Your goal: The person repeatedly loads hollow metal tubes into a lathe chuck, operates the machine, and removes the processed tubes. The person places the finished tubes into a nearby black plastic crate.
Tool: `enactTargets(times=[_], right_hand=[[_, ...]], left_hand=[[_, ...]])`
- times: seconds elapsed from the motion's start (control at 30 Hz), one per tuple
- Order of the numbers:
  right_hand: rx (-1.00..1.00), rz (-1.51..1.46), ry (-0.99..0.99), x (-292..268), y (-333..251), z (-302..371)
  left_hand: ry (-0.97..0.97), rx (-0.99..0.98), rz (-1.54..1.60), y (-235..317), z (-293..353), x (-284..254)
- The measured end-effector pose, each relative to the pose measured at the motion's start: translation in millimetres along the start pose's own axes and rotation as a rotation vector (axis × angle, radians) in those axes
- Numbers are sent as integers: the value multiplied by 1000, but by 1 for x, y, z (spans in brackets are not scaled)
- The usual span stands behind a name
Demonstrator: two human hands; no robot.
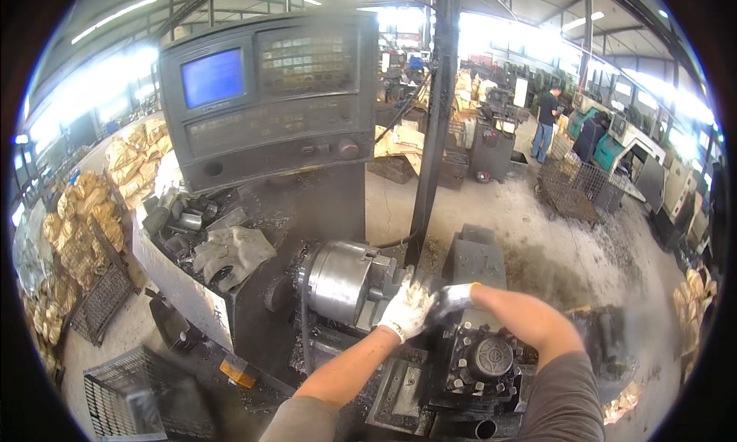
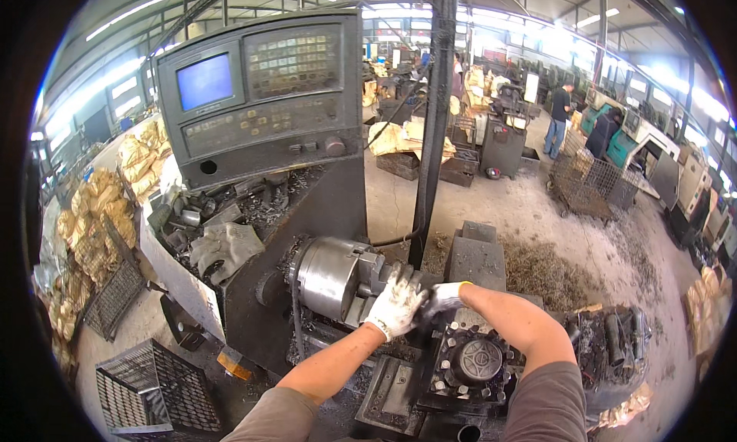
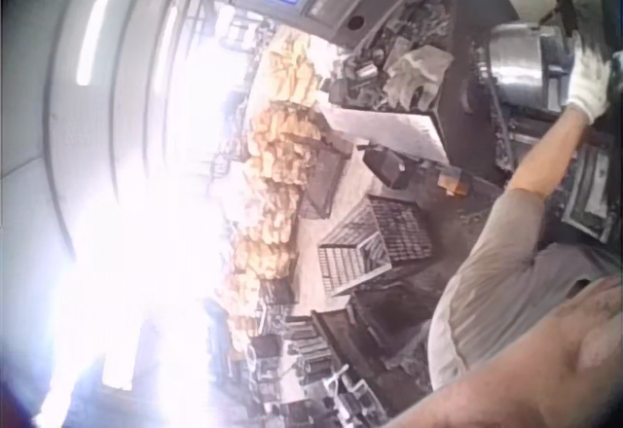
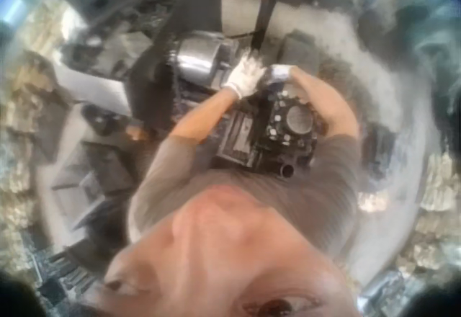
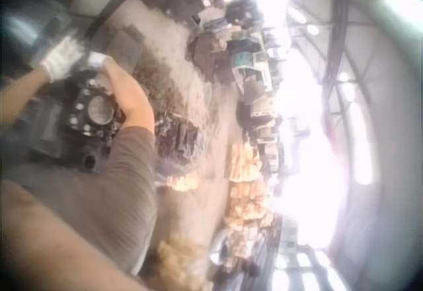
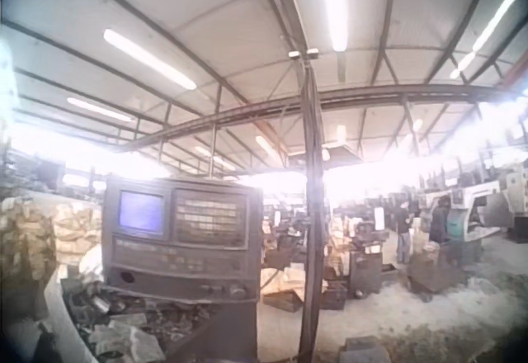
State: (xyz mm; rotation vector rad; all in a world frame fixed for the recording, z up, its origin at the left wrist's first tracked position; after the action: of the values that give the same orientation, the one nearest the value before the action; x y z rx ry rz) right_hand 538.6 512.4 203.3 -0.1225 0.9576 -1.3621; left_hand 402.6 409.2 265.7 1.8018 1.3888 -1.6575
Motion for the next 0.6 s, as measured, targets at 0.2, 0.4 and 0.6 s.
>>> enactTargets(times=[0.2,0.4,0.6], right_hand=[[106,0,-151,-13,37,28],[61,25,113,-8,4,56],[-261,-147,1015,-20,19,218]], left_hand=[[-78,4,-39,3,6,-2],[78,-12,-11,-2,0,7],[-136,-18,-23,-1,-4,6]])
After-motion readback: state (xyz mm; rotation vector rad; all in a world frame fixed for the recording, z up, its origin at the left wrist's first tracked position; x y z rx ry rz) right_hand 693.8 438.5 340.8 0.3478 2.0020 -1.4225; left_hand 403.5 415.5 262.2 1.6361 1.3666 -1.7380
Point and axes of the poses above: each hand's wrist, its own z-axis away from the middle knuckle, its own x-axis out of the palm, y = z × x, the point moved 6 cm from there along -z, towards the middle knuckle, and after that the axes turned 15 degrees about -z, right-handed, at the moved point
